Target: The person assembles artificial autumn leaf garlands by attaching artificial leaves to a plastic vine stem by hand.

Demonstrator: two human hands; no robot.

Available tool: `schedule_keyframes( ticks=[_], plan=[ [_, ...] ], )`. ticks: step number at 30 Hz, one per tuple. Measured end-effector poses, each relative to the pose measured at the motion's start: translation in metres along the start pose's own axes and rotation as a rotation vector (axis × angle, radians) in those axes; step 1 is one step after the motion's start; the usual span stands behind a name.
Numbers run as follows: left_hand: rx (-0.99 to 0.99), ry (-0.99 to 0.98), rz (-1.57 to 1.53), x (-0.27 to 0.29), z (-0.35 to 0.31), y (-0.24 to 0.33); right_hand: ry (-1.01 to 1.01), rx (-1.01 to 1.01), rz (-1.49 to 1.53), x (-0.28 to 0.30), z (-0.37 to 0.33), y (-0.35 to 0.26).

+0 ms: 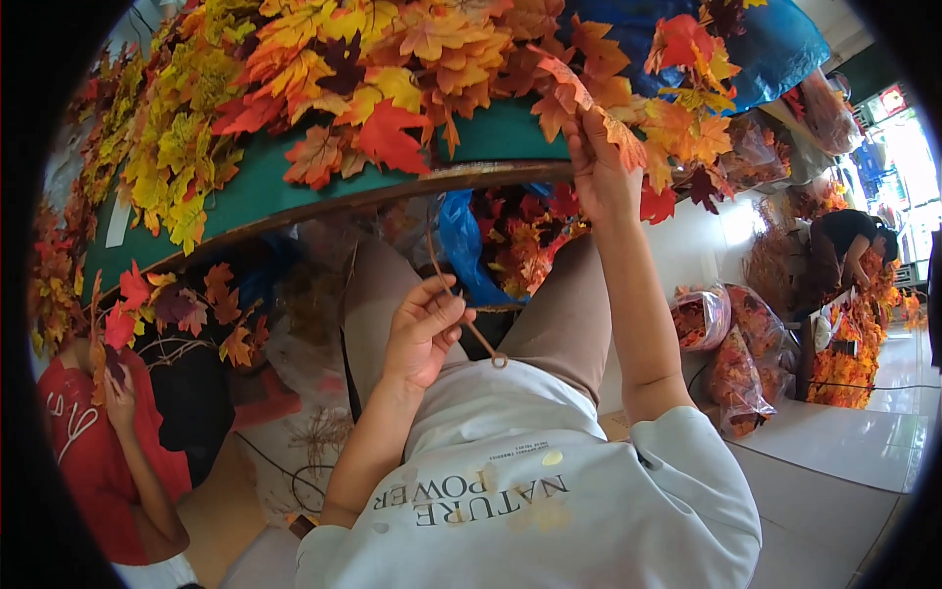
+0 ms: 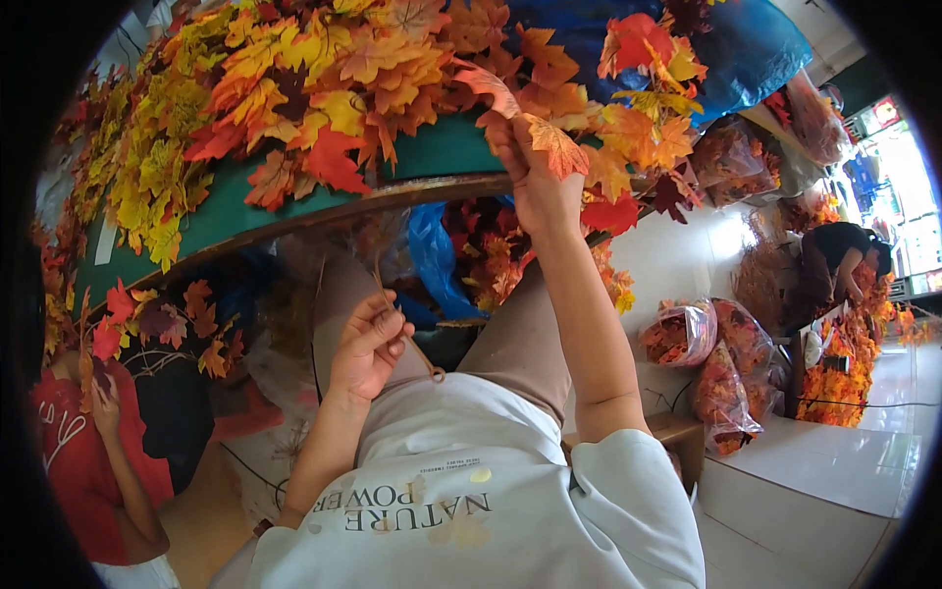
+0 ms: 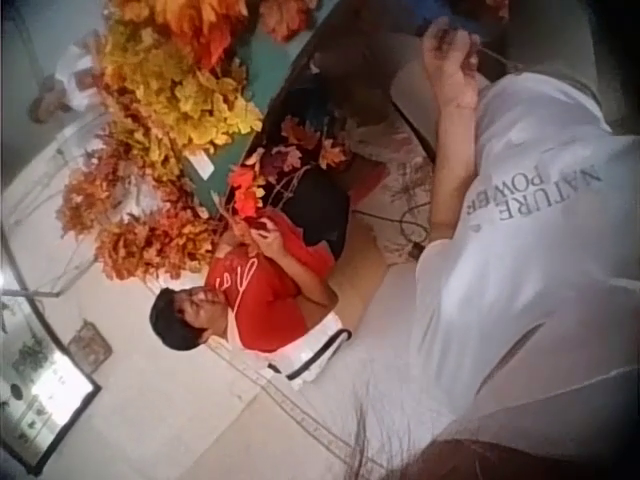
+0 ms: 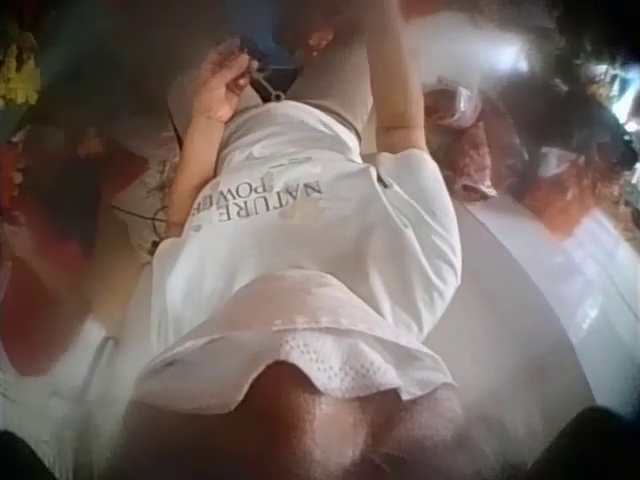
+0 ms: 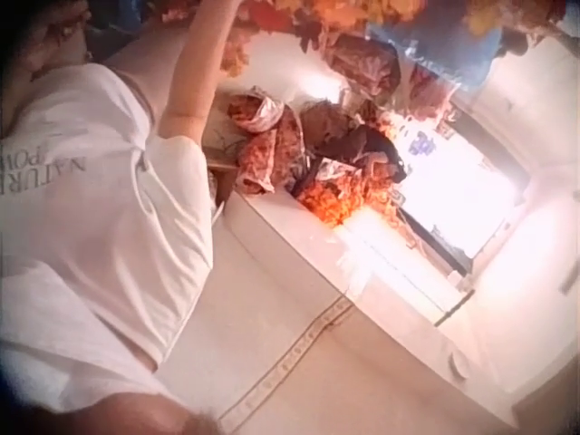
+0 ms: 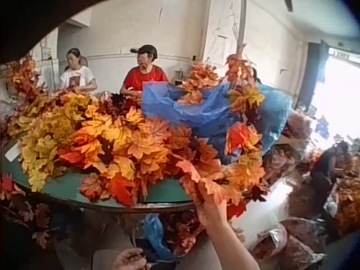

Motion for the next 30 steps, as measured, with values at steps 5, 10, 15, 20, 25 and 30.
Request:
schedule_keyframes(
  ticks=[5,10,15,20,25,30],
  plan=[
    [-0.188,-0.002,0.076,-0.023,-0.003,0.012,-0.145,-0.188,-0.081,-0.020,-0.083,0.048],
    [-0.313,-0.060,0.171,-0.036,-0.003,0.015,-0.033,-0.570,-0.073,-0.017,-0.115,0.085],
    [-0.362,-0.048,0.204,-0.031,-0.004,0.015,-0.063,-0.705,0.146,-0.017,-0.122,0.100],
    [-0.339,-0.026,0.239,-0.029,-0.004,0.014,-0.009,-0.719,0.125,-0.015,-0.126,0.104],
    [-0.331,-0.036,0.235,-0.025,-0.003,0.011,-0.040,-0.717,0.197,-0.011,-0.128,0.109],
    [-0.315,0.000,0.224,-0.024,-0.004,0.009,-0.033,-0.689,0.182,-0.010,-0.130,0.111]
  ],
)
Point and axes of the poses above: each hand's wrist, its own z-axis towards the middle knuckle, its own x-axis out of the back of the hand, y = z × x, the point moved 1 cm from there along z, towards the middle knuckle, and after that the axes turned 9 degrees about -x, right-handed, at the moved point
